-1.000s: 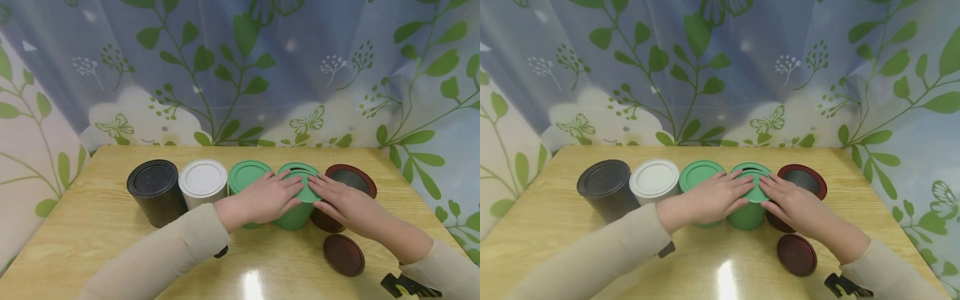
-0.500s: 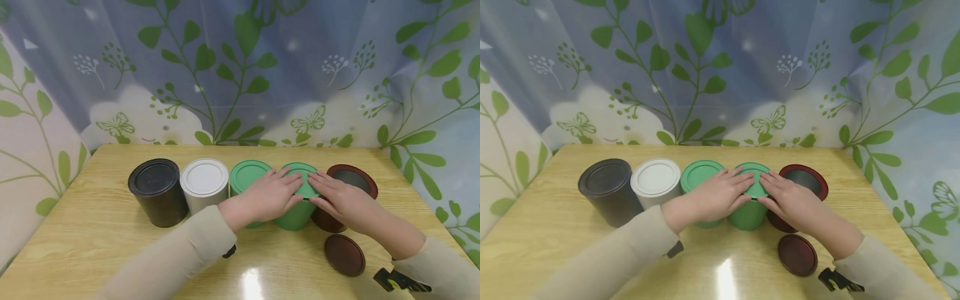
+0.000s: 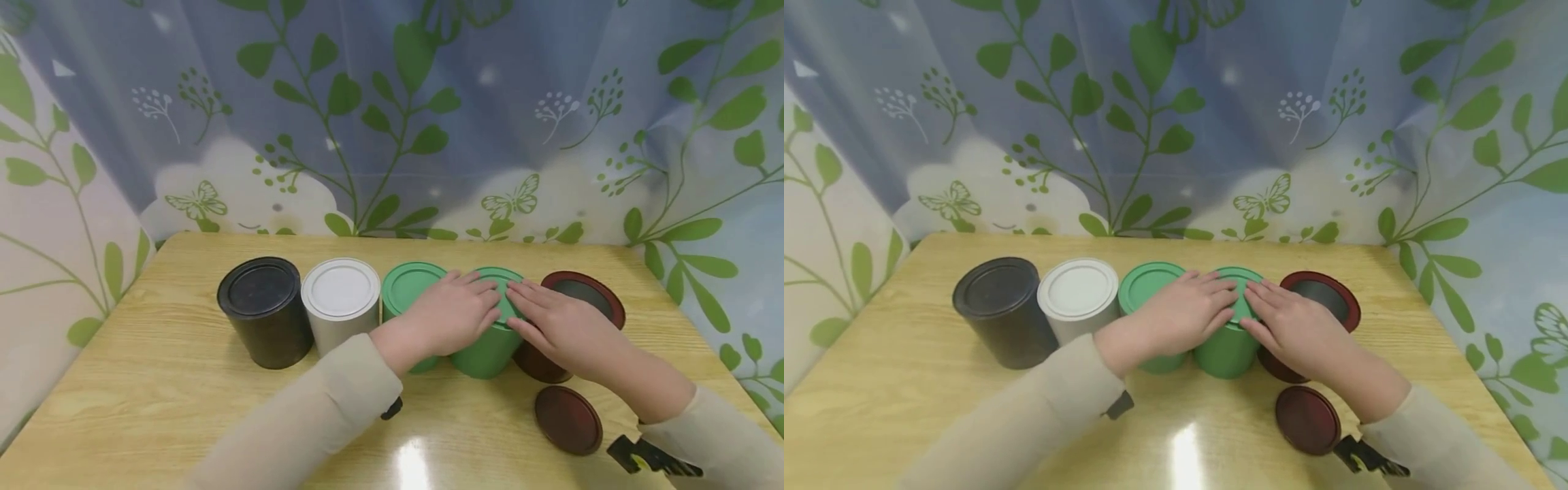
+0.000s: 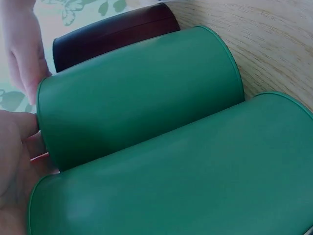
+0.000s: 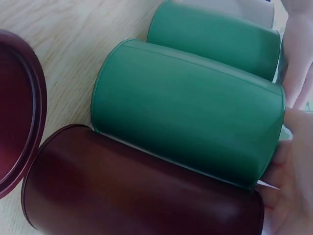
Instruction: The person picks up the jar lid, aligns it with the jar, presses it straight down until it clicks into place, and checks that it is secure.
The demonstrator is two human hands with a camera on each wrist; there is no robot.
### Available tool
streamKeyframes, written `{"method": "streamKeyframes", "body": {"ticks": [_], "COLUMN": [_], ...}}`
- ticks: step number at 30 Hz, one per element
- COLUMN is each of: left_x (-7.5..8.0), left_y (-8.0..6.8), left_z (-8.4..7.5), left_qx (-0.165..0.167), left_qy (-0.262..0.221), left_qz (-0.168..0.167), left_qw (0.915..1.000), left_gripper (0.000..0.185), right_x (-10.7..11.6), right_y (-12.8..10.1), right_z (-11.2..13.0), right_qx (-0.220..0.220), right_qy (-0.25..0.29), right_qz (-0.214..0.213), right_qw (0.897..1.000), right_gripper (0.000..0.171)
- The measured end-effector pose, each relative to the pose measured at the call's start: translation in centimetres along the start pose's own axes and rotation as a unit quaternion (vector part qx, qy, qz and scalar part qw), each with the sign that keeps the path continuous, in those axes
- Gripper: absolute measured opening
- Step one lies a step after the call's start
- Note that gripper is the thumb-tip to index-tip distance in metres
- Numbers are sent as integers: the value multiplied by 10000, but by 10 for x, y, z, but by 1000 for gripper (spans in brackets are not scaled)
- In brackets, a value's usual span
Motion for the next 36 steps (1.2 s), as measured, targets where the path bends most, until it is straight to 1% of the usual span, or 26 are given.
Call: {"method": "streamKeyframes", "body": {"ticks": [3, 6, 11, 15, 23, 27, 30, 33, 36], "left_x": [0, -2, -7, -12, -9, -6, -5, -5, -7], "left_y": [1, 2, 1, 0, 4, 5, 5, 5, 6], "left_z": [0, 2, 7, 8, 8, 9, 9, 7, 2], "left_qx": [15, 89, 297, 468, 602, 649, 694, 690, 673], "left_qy": [59, -99, -265, -391, -540, -592, -690, -702, -618], "left_qz": [-16, 126, 597, 1000, 1470, 1573, 1607, 1605, 1518], "left_qw": [10000, 9998, 9974, 9931, 9858, 9836, 9821, 9821, 9842], "left_gripper": [42, 43, 50, 53, 55, 55, 56, 55, 54], "right_x": [-1, -1, 1, 4, 8, 9, 9, 4, -4], "right_y": [1, 3, 8, 11, 16, 20, 21, 17, 7], "right_z": [-2, -4, -5, -6, -6, -7, -7, -5, -3], "right_qx": [-179, -308, -404, -451, -495, -539, -629, -637, -717], "right_qy": [-44, -5, 378, 602, 743, 709, 678, 505, 328], "right_qz": [326, 650, 1039, 1194, 1159, 1166, 1250, 1416, 1556], "right_qw": [9993, 9974, 9930, 9900, 9892, 9892, 9878, 9866, 9847], "right_gripper": [55, 59, 62, 63, 59, 58, 59, 60, 60]}}
Point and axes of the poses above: each hand's wrist, its own y-axis towards the middle knuckle, its own x-axis out of the back of the hand, z = x × y, the point moved 8 cm from there along y, towards the middle knuckle
